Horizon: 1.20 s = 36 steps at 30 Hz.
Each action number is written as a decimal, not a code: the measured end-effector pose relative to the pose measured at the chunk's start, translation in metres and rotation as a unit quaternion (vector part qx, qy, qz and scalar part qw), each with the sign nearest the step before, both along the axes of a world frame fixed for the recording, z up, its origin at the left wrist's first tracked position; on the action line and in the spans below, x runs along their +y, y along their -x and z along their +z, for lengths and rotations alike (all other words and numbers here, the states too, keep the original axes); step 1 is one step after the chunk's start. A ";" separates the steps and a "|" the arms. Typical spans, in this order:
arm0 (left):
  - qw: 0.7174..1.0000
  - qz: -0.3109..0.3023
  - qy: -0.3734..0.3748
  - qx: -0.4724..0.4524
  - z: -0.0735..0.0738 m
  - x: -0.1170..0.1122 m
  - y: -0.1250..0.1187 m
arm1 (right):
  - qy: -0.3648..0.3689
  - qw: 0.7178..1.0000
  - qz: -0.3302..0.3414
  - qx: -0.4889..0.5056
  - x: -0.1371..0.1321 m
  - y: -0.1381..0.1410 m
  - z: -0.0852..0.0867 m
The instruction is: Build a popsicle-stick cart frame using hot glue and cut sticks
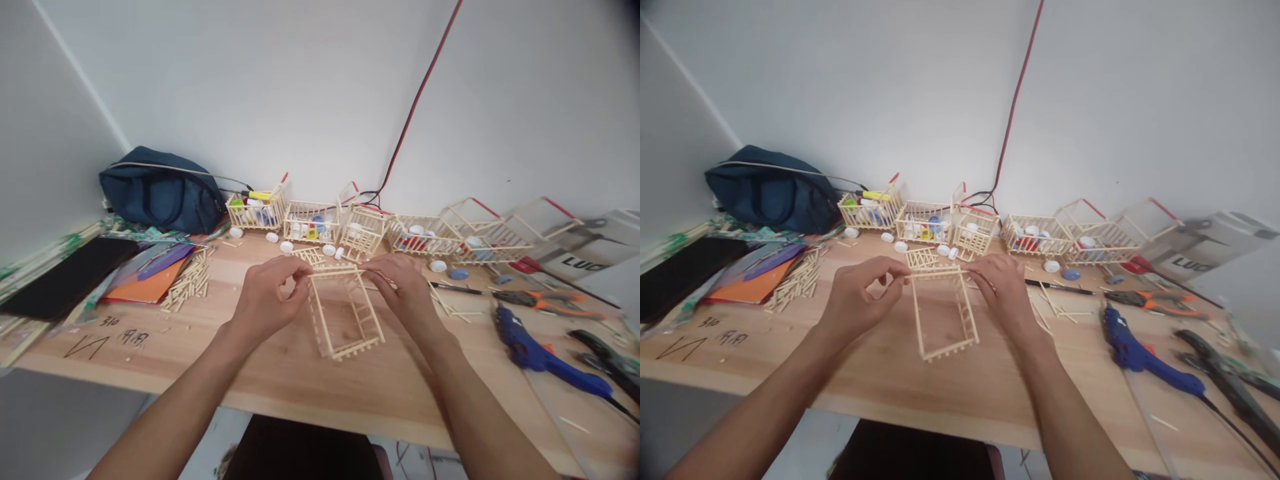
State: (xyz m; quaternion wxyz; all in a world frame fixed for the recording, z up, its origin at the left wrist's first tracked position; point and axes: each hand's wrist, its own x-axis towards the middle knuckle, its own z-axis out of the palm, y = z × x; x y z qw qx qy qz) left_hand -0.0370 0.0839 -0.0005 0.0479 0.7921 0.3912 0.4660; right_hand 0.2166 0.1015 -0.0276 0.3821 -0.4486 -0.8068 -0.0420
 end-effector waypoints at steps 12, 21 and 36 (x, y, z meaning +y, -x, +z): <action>0.999 -0.006 0.044 0.017 -0.003 0.003 0.002 | -0.007 1.000 -0.014 -0.022 0.000 -0.002 0.000; 0.998 -0.008 0.050 0.037 -0.001 0.003 0.001 | 0.013 1.000 -0.017 -0.009 0.000 -0.001 -0.001; 0.997 -0.010 0.068 0.040 -0.002 0.007 0.004 | -0.021 0.999 -0.025 -0.031 -0.001 -0.006 0.001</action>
